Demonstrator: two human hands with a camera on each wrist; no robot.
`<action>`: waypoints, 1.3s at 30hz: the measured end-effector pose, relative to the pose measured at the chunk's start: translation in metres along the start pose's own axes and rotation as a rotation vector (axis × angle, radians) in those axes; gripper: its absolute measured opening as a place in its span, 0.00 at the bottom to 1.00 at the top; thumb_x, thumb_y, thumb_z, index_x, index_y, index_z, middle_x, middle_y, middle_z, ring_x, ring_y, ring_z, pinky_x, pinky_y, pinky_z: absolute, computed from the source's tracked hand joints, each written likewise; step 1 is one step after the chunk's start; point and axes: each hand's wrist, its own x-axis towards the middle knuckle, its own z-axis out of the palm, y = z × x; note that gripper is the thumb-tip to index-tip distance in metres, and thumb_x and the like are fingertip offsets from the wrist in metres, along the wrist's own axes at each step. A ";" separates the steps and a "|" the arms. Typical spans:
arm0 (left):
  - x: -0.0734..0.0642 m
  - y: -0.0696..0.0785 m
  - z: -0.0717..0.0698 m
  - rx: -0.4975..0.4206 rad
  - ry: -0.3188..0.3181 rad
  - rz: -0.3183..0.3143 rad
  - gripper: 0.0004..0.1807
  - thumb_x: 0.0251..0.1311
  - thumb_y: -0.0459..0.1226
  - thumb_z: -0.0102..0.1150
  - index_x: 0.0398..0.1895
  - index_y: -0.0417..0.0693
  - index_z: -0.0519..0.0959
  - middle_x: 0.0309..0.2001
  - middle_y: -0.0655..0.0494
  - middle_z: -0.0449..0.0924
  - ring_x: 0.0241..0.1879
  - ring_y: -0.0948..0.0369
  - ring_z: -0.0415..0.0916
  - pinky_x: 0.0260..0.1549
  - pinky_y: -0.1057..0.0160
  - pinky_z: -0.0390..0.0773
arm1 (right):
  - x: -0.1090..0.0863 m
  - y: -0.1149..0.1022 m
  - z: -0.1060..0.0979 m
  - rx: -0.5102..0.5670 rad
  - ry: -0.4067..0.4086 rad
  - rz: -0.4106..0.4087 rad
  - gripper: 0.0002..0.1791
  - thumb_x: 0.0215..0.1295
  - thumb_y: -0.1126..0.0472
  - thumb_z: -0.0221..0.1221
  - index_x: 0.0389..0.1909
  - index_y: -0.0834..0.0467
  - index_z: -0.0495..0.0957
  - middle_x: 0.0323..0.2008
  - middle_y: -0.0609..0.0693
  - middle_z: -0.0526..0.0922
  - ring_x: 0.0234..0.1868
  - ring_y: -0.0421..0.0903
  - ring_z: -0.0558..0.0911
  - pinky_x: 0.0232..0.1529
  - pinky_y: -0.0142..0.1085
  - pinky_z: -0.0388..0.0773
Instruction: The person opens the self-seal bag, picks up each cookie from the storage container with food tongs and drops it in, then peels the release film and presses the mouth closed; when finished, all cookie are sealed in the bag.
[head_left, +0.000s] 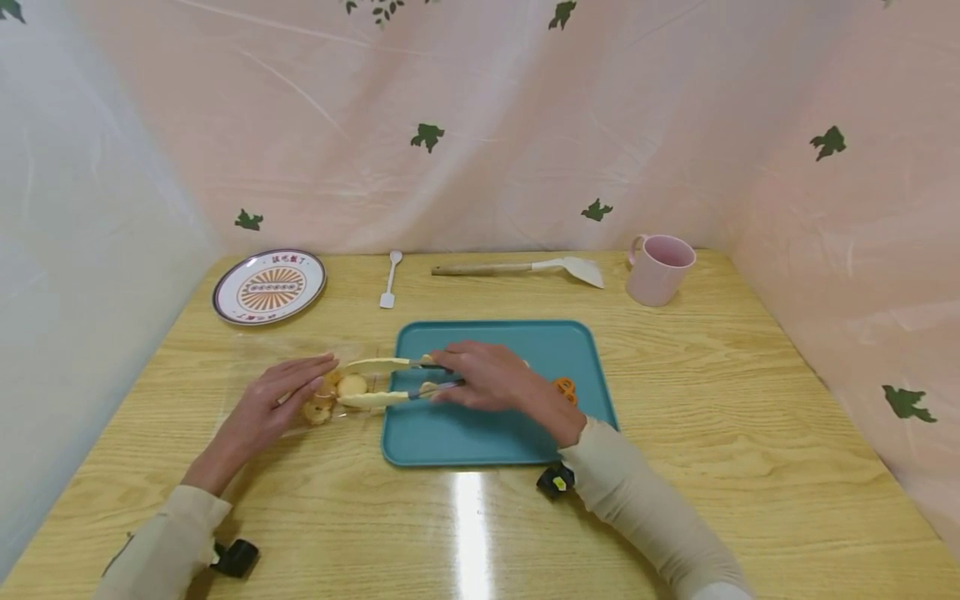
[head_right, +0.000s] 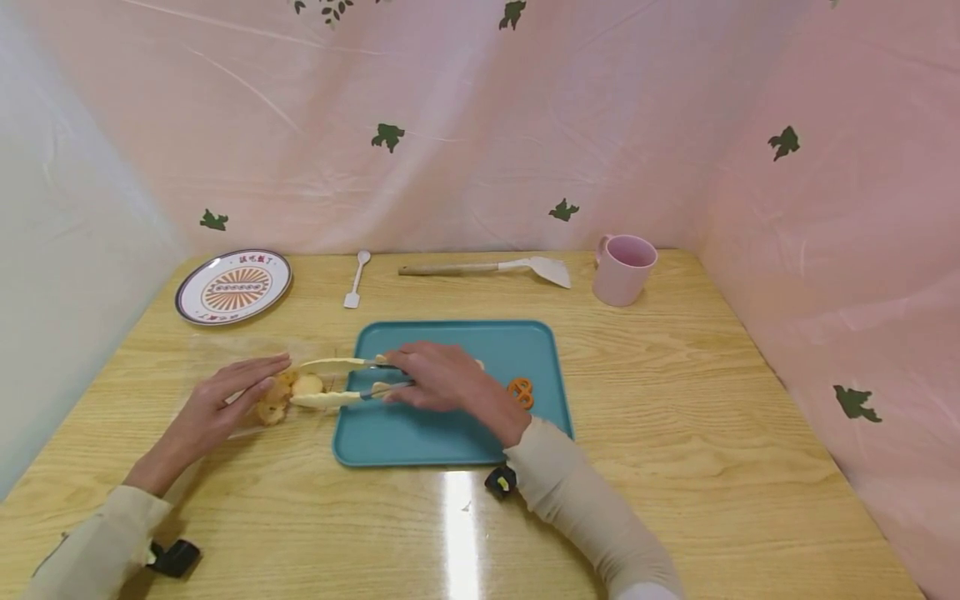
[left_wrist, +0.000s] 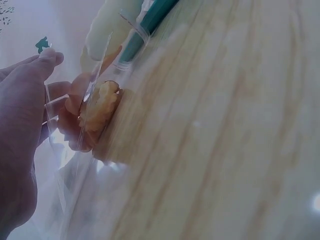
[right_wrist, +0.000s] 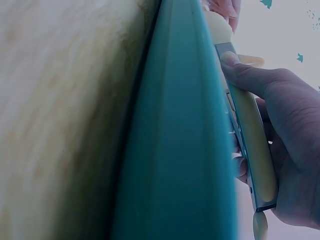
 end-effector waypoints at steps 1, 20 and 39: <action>0.000 0.000 0.000 -0.002 0.002 0.004 0.24 0.66 0.22 0.62 0.64 0.44 0.82 0.63 0.44 0.80 0.60 0.43 0.75 0.67 0.77 0.56 | 0.001 0.000 0.000 0.001 0.001 0.000 0.34 0.73 0.43 0.64 0.71 0.59 0.74 0.55 0.53 0.82 0.47 0.46 0.81 0.40 0.41 0.80; 0.000 -0.002 0.001 -0.025 0.040 0.058 0.22 0.67 0.22 0.61 0.63 0.42 0.82 0.62 0.44 0.81 0.60 0.49 0.77 0.67 0.75 0.60 | 0.017 -0.010 0.005 0.015 -0.018 -0.005 0.31 0.73 0.43 0.63 0.69 0.56 0.75 0.55 0.50 0.82 0.48 0.45 0.81 0.43 0.41 0.80; 0.000 -0.002 0.001 -0.034 0.050 0.062 0.23 0.66 0.22 0.61 0.63 0.42 0.83 0.61 0.44 0.81 0.60 0.46 0.77 0.67 0.74 0.60 | 0.027 -0.013 0.011 0.052 -0.021 -0.015 0.26 0.73 0.43 0.63 0.63 0.54 0.78 0.41 0.46 0.78 0.37 0.41 0.74 0.33 0.37 0.71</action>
